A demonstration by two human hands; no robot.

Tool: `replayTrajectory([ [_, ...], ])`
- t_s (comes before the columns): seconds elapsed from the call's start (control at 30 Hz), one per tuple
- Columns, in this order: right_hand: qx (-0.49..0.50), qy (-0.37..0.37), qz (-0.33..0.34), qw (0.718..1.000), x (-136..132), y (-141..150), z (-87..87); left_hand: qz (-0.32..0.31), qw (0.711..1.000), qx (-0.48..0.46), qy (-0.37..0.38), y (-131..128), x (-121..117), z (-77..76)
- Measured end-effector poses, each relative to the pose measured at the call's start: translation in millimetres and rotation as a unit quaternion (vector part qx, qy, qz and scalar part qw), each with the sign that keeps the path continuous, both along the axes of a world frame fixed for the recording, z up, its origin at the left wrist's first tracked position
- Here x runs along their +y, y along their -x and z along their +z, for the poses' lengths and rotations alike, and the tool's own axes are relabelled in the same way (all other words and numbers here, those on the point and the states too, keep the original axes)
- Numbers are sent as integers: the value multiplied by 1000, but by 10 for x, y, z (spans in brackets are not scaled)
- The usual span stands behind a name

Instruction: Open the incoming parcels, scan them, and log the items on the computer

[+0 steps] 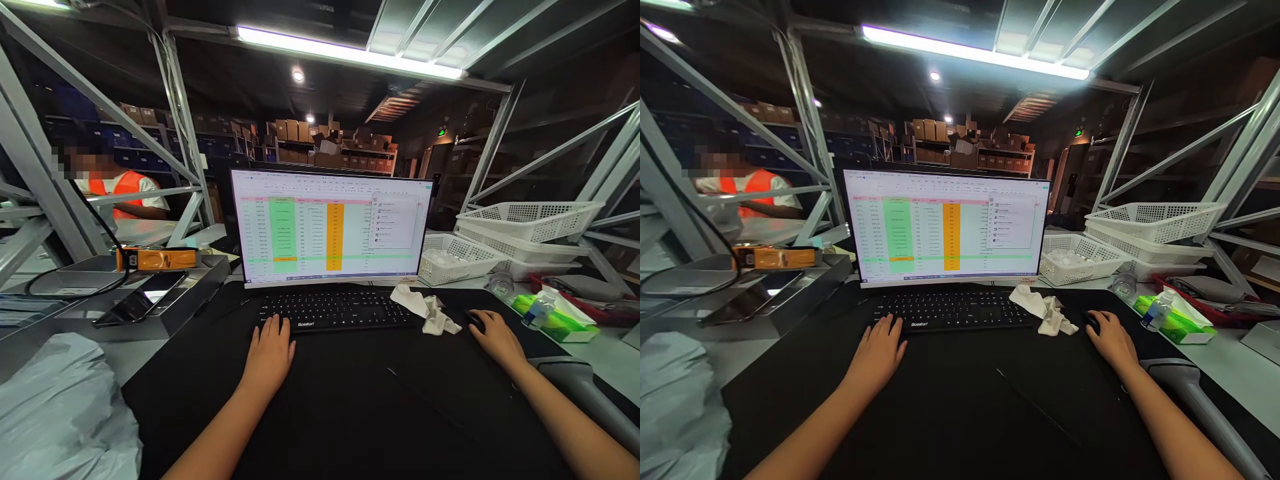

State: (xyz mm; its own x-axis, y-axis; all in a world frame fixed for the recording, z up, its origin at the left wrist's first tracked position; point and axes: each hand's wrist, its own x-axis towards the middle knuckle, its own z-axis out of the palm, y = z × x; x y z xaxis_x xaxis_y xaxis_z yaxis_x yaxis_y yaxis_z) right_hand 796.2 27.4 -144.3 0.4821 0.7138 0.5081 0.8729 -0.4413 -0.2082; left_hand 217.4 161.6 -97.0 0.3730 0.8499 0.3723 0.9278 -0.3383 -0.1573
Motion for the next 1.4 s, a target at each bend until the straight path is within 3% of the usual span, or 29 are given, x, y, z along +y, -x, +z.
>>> replayTrajectory([
  [1.4,1,6,-41,999,-12,56,57,-2,1000,10,-25,21,46,-48],
])
